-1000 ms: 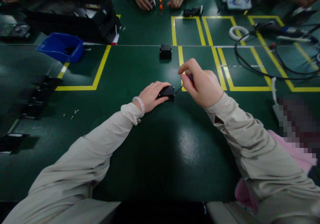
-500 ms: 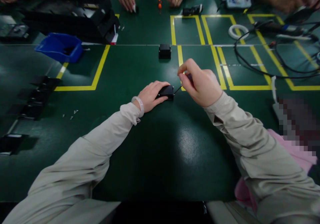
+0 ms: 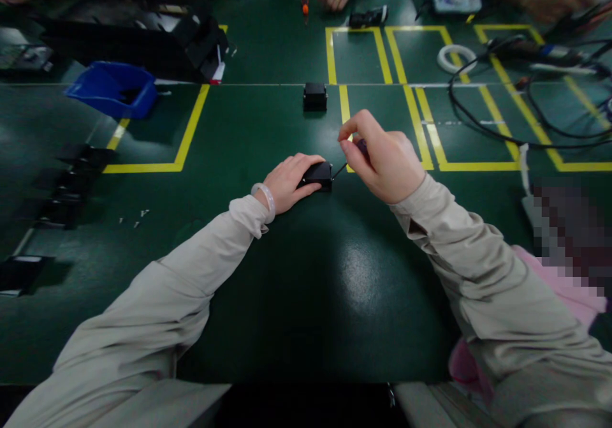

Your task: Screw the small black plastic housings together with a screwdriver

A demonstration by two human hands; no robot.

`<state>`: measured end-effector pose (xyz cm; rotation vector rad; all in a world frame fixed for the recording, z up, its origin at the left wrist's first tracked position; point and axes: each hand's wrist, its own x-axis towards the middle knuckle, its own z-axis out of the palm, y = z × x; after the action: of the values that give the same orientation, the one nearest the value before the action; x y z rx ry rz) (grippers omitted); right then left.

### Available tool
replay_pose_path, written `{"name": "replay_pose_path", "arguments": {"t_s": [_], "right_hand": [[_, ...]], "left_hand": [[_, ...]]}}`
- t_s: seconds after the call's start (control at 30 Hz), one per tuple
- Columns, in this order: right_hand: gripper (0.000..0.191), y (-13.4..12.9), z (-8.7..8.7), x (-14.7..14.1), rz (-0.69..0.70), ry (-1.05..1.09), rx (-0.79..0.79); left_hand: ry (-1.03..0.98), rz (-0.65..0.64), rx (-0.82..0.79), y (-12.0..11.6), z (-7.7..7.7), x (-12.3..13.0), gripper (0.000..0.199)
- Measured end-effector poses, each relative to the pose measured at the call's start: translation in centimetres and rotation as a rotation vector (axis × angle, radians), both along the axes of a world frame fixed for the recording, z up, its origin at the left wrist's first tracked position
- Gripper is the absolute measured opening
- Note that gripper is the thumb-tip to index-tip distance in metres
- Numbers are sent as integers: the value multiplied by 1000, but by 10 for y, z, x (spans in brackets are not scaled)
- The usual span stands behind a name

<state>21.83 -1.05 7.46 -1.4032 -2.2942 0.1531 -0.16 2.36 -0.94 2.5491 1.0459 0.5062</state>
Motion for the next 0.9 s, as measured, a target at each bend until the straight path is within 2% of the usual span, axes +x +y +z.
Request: {"name": "replay_pose_path", "arguments": {"t_s": [0.5,0.9], "right_hand": [[38,1,0,1,15,-12,24],[36,-1,1,0,14,8,-23]], "left_hand": [[2,6,10,-1,1,1,47],[6,5,-4,-1,2,1,47]]}}
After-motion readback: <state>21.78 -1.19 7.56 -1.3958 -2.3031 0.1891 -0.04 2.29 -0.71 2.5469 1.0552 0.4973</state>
